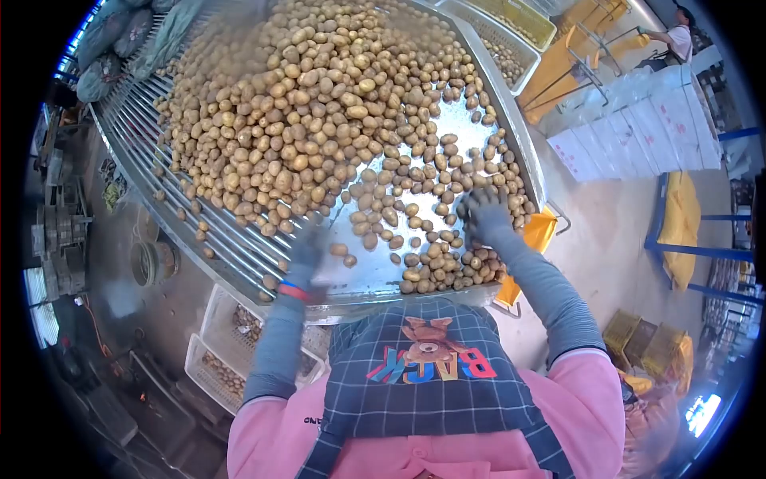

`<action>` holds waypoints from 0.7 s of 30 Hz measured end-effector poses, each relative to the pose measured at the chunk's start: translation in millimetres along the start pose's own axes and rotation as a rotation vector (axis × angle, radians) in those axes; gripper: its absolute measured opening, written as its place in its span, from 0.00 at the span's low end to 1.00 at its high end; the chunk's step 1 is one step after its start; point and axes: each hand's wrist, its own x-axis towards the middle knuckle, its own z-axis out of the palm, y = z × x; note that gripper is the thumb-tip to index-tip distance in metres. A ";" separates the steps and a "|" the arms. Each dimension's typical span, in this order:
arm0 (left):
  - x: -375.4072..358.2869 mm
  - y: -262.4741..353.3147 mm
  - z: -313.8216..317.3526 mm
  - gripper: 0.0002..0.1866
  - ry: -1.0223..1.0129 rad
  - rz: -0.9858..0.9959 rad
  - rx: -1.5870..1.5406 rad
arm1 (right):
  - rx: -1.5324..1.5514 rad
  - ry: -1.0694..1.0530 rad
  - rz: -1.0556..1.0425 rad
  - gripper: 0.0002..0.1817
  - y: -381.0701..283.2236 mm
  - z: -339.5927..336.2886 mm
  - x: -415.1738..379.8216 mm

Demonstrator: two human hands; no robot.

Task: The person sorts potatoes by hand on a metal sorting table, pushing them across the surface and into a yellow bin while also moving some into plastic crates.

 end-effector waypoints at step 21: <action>106.7 32.7 17.2 0.30 0.591 0.024 0.694 | 0.642 -0.016 0.316 0.22 -16.4 -105.1 133.4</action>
